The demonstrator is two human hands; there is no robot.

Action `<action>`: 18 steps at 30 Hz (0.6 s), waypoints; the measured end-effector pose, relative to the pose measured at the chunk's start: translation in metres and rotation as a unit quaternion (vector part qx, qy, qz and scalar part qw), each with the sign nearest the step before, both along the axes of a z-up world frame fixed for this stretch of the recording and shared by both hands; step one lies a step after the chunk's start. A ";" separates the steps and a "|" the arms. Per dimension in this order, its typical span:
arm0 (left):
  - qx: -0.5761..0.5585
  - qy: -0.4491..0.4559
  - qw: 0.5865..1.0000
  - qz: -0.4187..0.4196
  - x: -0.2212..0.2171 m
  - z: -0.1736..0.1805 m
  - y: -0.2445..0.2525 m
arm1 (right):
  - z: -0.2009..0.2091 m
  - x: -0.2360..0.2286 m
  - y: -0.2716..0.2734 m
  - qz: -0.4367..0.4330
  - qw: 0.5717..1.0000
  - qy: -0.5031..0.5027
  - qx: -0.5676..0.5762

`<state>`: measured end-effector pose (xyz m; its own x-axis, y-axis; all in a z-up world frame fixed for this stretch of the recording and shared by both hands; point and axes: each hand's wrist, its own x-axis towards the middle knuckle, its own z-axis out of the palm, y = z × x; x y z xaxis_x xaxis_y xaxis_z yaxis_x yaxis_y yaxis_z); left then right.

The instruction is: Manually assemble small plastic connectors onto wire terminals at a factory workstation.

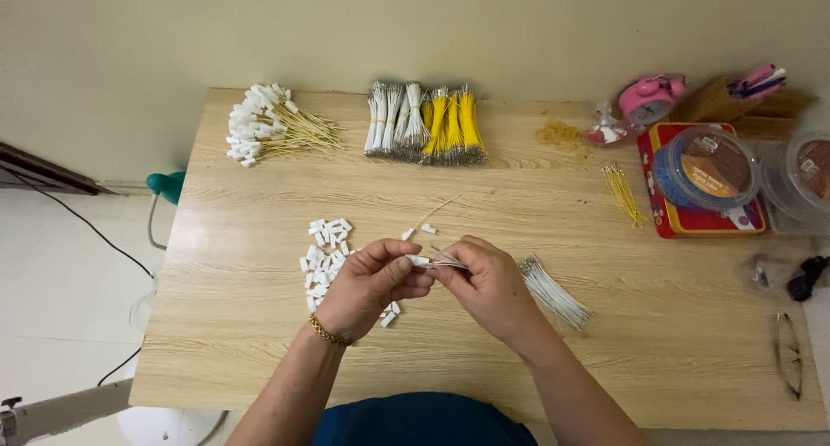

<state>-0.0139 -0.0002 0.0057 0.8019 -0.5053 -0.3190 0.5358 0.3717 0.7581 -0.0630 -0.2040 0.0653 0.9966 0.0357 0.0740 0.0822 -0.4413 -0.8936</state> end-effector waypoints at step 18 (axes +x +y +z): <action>0.001 0.081 0.997 0.008 0.008 -0.050 -0.008 | -0.055 0.009 -0.005 -0.003 0.999 0.049 0.001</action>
